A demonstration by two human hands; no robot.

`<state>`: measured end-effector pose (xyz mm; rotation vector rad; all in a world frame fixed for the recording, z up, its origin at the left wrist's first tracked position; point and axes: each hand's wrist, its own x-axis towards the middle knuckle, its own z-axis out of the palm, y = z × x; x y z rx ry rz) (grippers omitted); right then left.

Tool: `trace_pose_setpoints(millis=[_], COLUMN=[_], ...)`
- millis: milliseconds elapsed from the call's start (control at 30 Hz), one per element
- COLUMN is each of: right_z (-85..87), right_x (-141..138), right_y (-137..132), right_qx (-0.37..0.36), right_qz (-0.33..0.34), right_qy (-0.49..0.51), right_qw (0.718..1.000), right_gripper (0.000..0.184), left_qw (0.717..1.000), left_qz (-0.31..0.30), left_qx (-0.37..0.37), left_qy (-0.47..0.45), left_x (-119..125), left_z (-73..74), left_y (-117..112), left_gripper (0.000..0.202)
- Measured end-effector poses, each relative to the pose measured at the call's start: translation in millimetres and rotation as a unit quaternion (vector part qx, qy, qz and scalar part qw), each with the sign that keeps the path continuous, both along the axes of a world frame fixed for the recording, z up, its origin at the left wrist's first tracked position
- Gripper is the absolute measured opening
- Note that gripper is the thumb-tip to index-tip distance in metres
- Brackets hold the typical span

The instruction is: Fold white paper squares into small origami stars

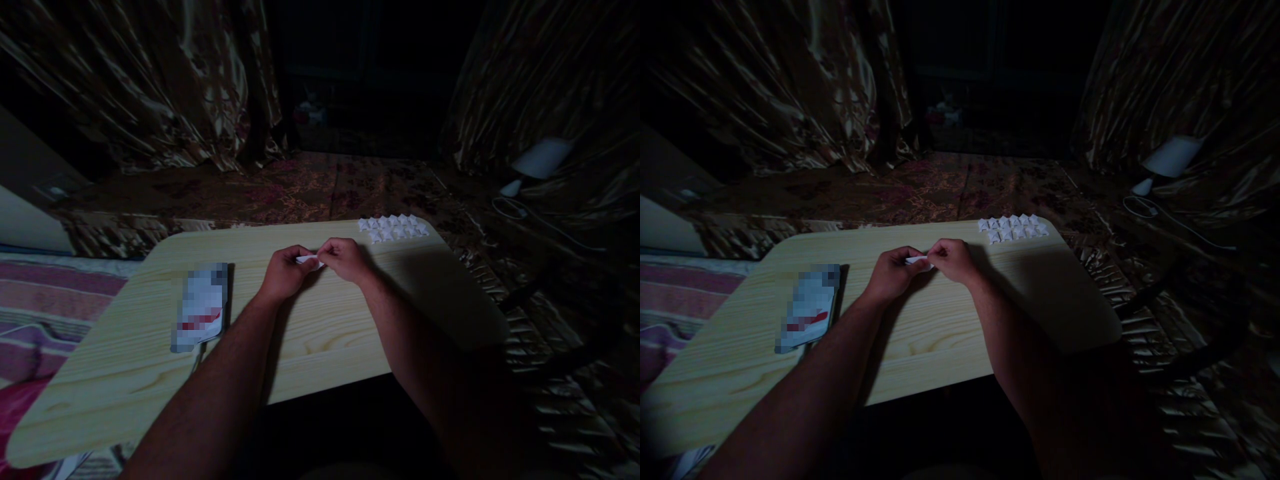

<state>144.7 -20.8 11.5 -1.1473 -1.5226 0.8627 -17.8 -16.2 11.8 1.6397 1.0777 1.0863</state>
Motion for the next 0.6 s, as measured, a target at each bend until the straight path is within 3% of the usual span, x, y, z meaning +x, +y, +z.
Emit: trace_pose_setpoints(millis=[600], right_z=[2.8], right_x=[0.5], right_y=[-1.0], right_qx=[-0.013], right_qz=[0.02], right_qy=[0.004], right_qw=[1.0], right_gripper=[0.01], left_qw=[1.0], left_qz=[-0.011], left_qx=[-0.02], left_qy=[0.005], left_x=[-2.1], left_z=[-3.7], left_y=[2.1], left_gripper=[0.032])
